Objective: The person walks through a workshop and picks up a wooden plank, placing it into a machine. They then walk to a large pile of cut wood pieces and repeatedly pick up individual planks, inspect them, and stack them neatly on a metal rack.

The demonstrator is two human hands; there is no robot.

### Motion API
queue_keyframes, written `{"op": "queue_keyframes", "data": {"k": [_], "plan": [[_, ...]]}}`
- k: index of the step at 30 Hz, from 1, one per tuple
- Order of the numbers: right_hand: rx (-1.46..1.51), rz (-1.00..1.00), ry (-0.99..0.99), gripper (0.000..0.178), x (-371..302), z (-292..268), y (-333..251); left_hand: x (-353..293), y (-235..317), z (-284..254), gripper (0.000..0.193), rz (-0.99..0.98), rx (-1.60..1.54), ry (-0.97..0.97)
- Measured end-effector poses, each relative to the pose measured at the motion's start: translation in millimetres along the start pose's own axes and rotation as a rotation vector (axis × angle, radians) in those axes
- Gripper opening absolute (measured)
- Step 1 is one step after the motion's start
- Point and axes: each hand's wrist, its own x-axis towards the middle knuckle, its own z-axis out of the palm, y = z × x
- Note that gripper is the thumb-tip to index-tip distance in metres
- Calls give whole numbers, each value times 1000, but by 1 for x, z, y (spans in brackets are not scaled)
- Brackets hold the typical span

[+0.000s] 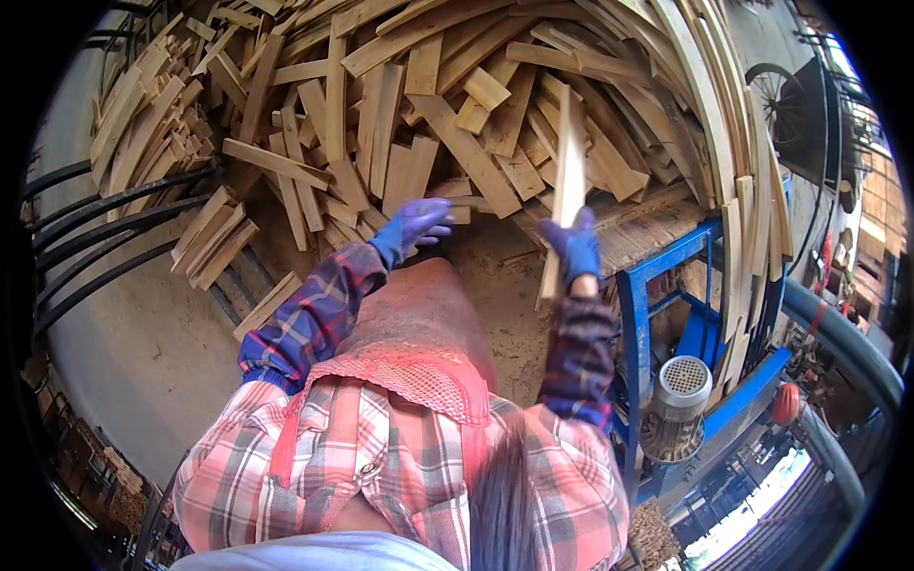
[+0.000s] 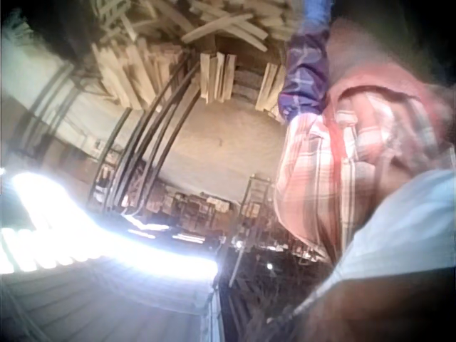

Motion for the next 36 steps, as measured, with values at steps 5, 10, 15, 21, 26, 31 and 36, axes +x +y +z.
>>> {"op": "queue_keyframes", "data": {"k": [5,10,15,21,26,31,36], "plan": [[71,-400,-242,83,-64,127,56,15,0,32,44,182,-70,-154],[-396,-440,-392,69,94,86,-11,34,-62,-72,42,69,-530,146],[-1376,-233,271,85,321,62,-23,-2,-92,-123,57,69,-432,386],[-1748,-336,313,94,404,77,-38,-25,-161,-129,55,-50,-522,635],[-1432,-249,111,94,417,77,-37,-19,-207,-128,50,-122,-555,607],[-1399,-154,189,90,345,78,-25,-28,-171,-116,54,-75,-535,514],[-1127,-64,103,88,187,48,-52,-26,-137,-140,46,119,-443,309]]}}
